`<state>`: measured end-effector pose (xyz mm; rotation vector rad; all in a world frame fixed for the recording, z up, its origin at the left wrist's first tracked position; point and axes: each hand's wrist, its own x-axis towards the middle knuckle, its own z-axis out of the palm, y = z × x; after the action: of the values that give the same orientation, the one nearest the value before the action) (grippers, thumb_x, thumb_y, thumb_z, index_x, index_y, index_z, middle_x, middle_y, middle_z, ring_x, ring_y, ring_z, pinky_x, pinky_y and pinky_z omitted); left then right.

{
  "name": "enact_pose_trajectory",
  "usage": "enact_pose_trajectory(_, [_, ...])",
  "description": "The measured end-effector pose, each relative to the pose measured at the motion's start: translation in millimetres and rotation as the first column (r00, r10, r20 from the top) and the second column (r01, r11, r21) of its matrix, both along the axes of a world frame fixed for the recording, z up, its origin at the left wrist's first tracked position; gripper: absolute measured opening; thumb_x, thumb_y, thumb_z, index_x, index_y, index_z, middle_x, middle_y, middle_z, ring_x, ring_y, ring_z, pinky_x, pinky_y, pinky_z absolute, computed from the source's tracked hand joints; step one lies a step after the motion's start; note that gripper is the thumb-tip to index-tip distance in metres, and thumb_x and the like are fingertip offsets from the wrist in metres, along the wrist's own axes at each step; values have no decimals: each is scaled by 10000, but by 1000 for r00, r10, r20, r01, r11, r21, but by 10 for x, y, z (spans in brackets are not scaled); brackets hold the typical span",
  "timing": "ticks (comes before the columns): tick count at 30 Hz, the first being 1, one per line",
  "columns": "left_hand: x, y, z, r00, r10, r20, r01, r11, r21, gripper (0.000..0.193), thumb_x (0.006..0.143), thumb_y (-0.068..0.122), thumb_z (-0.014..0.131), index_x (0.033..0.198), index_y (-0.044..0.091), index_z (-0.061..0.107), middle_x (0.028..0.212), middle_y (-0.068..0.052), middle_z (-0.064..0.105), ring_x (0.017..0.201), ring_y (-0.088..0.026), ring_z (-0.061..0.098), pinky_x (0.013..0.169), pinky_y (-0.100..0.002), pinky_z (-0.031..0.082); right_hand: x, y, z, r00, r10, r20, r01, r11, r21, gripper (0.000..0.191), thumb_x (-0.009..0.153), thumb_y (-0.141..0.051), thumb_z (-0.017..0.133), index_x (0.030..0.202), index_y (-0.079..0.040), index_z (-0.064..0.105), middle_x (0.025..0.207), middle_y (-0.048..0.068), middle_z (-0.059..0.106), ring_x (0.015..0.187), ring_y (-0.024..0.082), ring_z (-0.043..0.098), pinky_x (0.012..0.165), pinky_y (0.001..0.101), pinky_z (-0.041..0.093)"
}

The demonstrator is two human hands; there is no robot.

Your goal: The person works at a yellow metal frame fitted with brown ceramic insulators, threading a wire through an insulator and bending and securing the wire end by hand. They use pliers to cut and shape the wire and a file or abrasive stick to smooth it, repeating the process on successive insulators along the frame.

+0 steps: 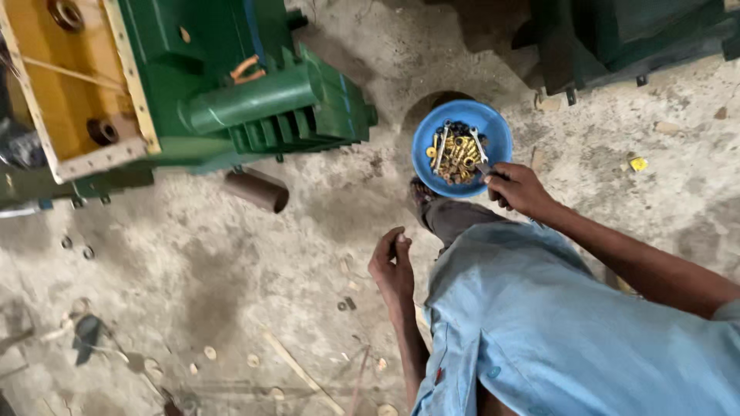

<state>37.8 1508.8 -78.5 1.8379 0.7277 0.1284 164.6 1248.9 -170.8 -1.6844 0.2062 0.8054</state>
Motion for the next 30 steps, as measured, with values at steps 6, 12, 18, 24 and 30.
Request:
enact_pose_trajectory(6, [1342,1016,289,934,-358,-17,358,932,63,179,950,105,674,1089,21,749,950,-113,776,812,-197,704,680,-335,547,626,844,403,969,-201,142,203,979,-2,215,1025,-203,577,935,-18,639,699,52,616,556,104,544,485,294,445])
enact_pose_trajectory(12, [2814,1726,62,854,-518,46,513,853,93,196,934,84,672,1108,26,741,923,-157,751,712,-200,675,648,-345,540,1271,1388,638,884,-424,199,419,905,65,167,1017,-179,572,990,-26,635,727,23,610,594,98,549,506,282,443])
enact_pose_trajectory(18, [4360,2307,-213,764,-622,168,606,783,141,167,1006,151,692,1092,12,727,893,-168,747,749,-232,693,716,-358,557,2023,2167,930,823,-474,314,520,851,-78,204,1022,-191,616,1021,7,662,790,21,597,699,91,534,586,268,456])
enact_pose_trajectory(24, [5803,2000,-71,709,-673,211,663,738,126,175,975,148,670,1091,32,731,890,-147,762,793,-198,749,728,-339,569,2625,2061,1392,845,-471,252,521,831,-192,209,999,-205,594,1048,-30,697,703,15,621,606,105,553,544,274,467])
enact_pose_trajectory(30, [6988,775,256,485,-765,424,844,536,3,155,992,88,662,1120,37,732,914,-57,736,788,-96,683,695,-254,544,2871,2073,1445,738,-650,183,666,744,-46,249,1033,-222,547,1071,-40,712,689,1,585,596,86,499,532,264,427])
